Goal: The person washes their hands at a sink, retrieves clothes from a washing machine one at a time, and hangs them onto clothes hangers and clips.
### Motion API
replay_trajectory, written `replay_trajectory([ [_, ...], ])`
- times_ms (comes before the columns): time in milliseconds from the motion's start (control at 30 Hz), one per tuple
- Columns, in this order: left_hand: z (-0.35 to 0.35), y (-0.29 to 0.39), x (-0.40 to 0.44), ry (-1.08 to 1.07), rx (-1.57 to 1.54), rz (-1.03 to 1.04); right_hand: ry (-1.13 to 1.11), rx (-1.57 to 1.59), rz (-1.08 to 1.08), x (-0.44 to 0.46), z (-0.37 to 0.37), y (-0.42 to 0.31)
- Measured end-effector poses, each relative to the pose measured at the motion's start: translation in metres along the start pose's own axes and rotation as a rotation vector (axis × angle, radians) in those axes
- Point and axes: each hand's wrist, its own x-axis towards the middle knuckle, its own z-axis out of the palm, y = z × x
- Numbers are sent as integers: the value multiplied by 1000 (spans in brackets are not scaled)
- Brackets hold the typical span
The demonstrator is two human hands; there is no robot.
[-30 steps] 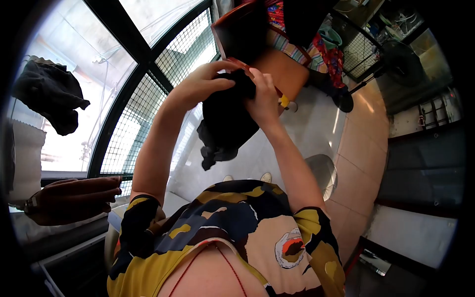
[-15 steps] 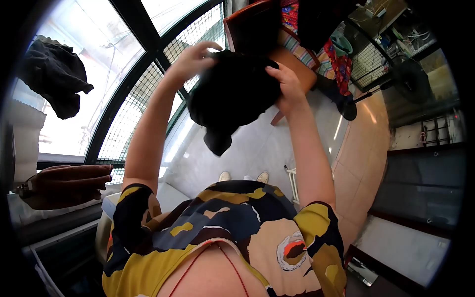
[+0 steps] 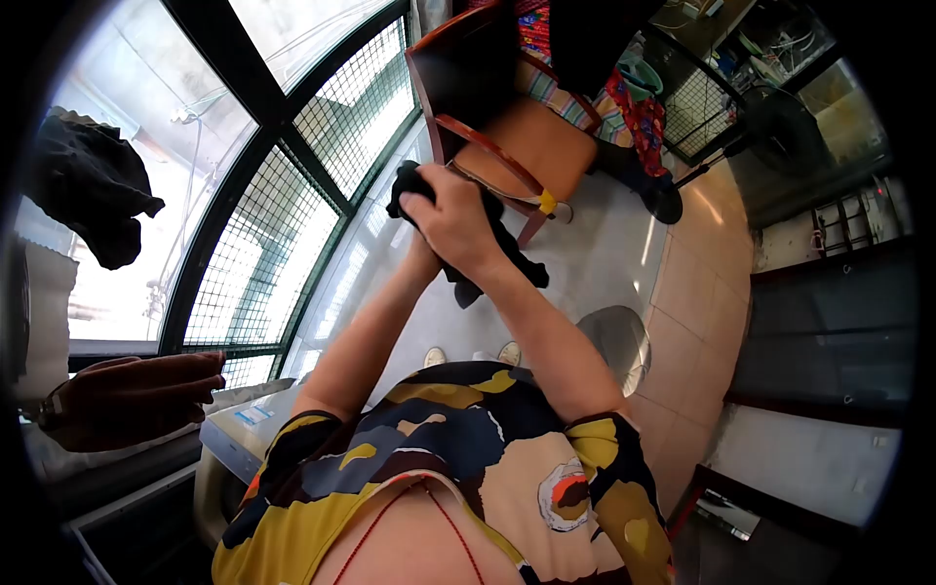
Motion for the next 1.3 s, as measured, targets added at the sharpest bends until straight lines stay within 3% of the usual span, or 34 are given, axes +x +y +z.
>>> replay_trajectory([
  [67,2,30,-4,-10,313,38,103,127,118,9,-13,4],
  [100,7,33,-8,45,361,144,168,502,282,13,-19,0],
  [200,-3,29,-14,-206,-32,-285,180,671,342,20,-40,-2],
  [300,-2,39,-19,-349,206,-590,170,677,287,12,-22,-19],
  [333,-1,40,-19,-359,261,-610,-18,493,182,4,-14,-4],
  [367,-1,38,-20,-350,242,-581,-66,68,17,-7,-1,-13],
  [400,-4,42,-23,-340,231,-565,-220,226,80,-21,17,-26],
  [467,-13,45,-27,-309,150,-542,-437,243,19,-49,50,-33],
  [533,-24,53,-35,-271,40,-520,-584,330,-139,-78,74,-50],
  [567,-28,58,-38,-251,-14,-512,-749,493,-9,-84,65,-78],
  [633,-38,65,-45,-206,-110,-489,-824,493,-232,-89,64,-103],
  [733,-46,74,-51,-158,-223,-452,-793,287,-267,-76,55,-105],
  [800,-48,79,-53,-139,-274,-433,-438,260,-289,-62,57,-61],
  [867,-48,78,-50,-125,-308,-420,-101,50,-40,-50,52,-4],
  [900,-51,82,-54,-119,-312,-411,36,169,162,-46,47,12],
  [1000,-50,83,-50,-105,-345,-390,128,16,130,-40,36,29],
  [1033,-49,83,-49,-106,-352,-384,129,-29,3,-37,37,33],
  [1167,-43,85,-41,-119,-351,-364,-51,108,-103,-32,41,4],
  [1300,-40,85,-38,-121,-368,-375,-690,139,-325,-70,76,-44],
])
